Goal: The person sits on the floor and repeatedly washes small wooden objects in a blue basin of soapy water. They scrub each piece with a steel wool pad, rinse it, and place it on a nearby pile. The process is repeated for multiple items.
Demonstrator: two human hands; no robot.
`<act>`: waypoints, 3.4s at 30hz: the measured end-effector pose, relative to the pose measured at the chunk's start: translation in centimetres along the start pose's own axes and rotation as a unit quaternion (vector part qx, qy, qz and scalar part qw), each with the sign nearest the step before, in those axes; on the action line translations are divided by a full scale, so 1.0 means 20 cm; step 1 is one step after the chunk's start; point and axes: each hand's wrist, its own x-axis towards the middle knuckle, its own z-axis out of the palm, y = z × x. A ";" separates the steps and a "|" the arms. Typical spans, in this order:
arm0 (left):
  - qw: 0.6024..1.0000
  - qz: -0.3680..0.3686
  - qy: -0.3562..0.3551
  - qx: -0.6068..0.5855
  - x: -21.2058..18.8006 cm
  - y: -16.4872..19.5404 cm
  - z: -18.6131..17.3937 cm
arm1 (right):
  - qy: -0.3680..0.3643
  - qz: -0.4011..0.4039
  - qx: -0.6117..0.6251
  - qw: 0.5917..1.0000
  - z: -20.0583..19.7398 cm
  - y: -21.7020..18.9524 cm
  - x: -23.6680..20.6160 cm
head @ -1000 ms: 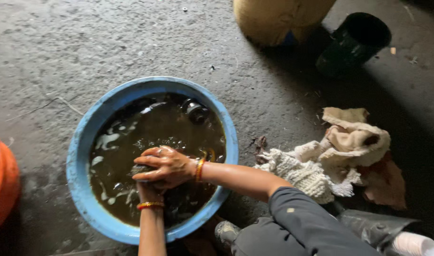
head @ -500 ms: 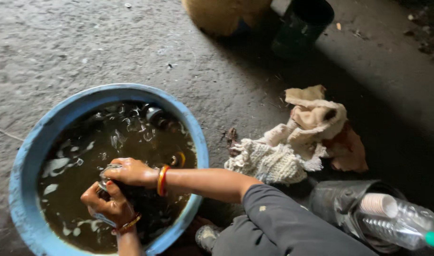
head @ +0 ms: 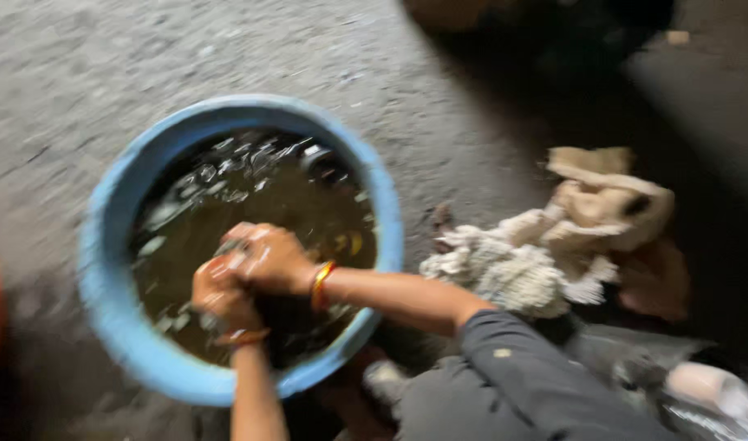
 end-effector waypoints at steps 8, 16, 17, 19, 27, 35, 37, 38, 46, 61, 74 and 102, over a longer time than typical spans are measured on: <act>0.998 -0.042 -0.048 0.022 -0.01 -0.03 -0.01 | -0.079 0.032 0.242 0.967 -0.05 0.22 0.28; 0.960 -0.092 -0.085 -0.248 0.00 0.00 -0.05 | -0.090 0.025 -0.025 0.995 -0.24 -0.03 0.30; 0.969 -0.087 -0.070 -0.219 0.00 0.03 -0.06 | -0.070 0.010 -0.174 0.982 -0.26 -0.05 0.29; 0.958 -0.147 -0.049 -0.242 0.01 0.08 -0.08 | -0.065 -0.033 -0.262 0.962 -0.26 -0.04 0.26; 0.985 -0.120 0.108 -0.060 0.07 0.00 -0.01 | -0.102 -0.147 -0.422 0.889 -0.07 0.23 0.31; 0.960 -0.222 0.098 -0.138 0.10 -0.17 0.04 | -0.097 -0.171 0.021 0.980 -0.28 -0.06 0.23; 0.928 -0.288 0.080 -0.224 0.10 -0.18 0.03 | -0.095 -0.301 -0.120 0.941 -0.25 -0.18 0.11; 0.899 -0.321 0.063 -0.292 0.10 -0.18 0.02 | -0.093 -0.359 -0.191 0.909 -0.23 -0.22 0.07; 0.979 -0.078 0.054 -0.178 0.07 -0.16 -0.01 | -0.042 -0.359 -0.225 0.905 -0.11 -0.20 0.03; 0.845 -0.360 -0.012 -0.395 0.07 0.01 0.00 | -0.101 -0.349 -0.087 0.927 -0.14 -0.11 0.10; 0.986 -0.116 0.094 -0.070 0.07 -0.23 -0.08 | -0.178 -0.253 -0.304 0.901 -0.04 -0.20 -0.06; 0.771 -0.326 0.002 -0.547 0.06 -0.23 -0.20 | -0.060 -0.210 -0.484 0.847 -0.14 0.15 0.32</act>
